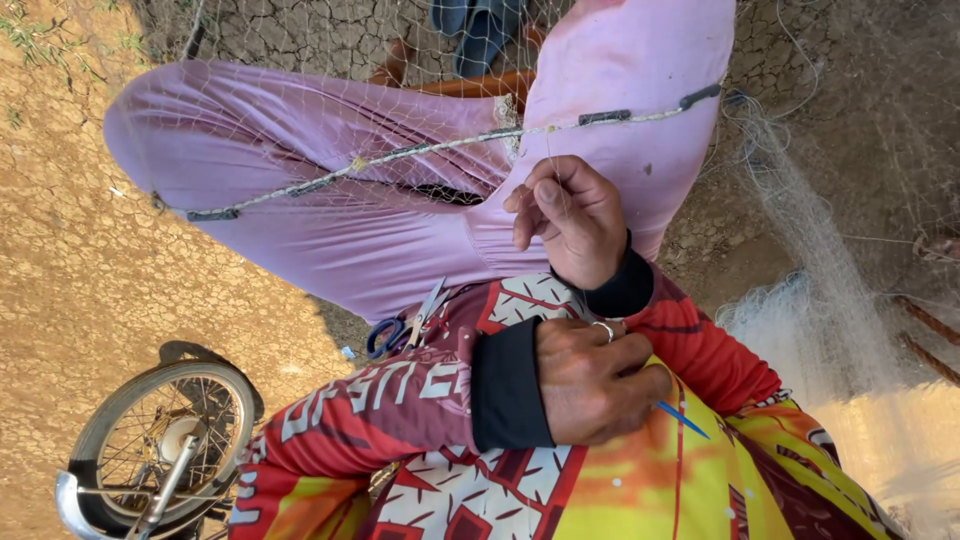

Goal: Repairing a fishing net using scissors and manual manipulation

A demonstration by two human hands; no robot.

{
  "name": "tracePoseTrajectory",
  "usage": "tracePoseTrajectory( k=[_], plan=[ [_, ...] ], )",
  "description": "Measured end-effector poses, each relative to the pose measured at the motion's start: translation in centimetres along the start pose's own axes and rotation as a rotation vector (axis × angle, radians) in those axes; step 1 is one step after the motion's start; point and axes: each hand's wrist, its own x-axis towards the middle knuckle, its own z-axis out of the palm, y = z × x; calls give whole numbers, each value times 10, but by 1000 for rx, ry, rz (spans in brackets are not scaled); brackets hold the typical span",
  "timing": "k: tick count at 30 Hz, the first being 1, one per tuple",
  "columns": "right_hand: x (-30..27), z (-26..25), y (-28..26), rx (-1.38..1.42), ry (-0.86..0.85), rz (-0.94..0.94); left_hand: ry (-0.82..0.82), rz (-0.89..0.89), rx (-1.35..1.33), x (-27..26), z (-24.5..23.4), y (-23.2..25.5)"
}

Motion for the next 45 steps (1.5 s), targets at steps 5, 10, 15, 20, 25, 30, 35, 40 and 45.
tracePoseTrajectory(
  k=[5, 10, 15, 20, 25, 30, 35, 40, 45],
  plan=[
    [-7, -7, 1, 40, 2, 41, 45, 38, -101, 6, -16, 6],
    [-11, -2, -2, 36, 17, 26, 146, 273, -277, 17, -44, 14],
    [-17, 3, -7, -111, -14, -20, 161, 104, -602, 3, -38, 34],
    [-22, 10, -19, -245, -58, -3, 18, 209, -627, -6, -40, 30],
    [-18, 13, -21, -250, -72, -29, 29, 257, -632, -10, -54, 21],
    [-21, 9, -24, -209, 2, 59, 623, -109, 58, -45, -66, -20],
    [-17, 10, -13, -283, 56, -26, 428, -392, 22, -17, -68, -60],
    [-16, 12, -8, -333, 132, -118, 495, -327, 26, -20, -65, -70],
    [-14, 19, -14, -371, 99, -63, 500, -372, -161, -26, -68, -70]
  ],
)
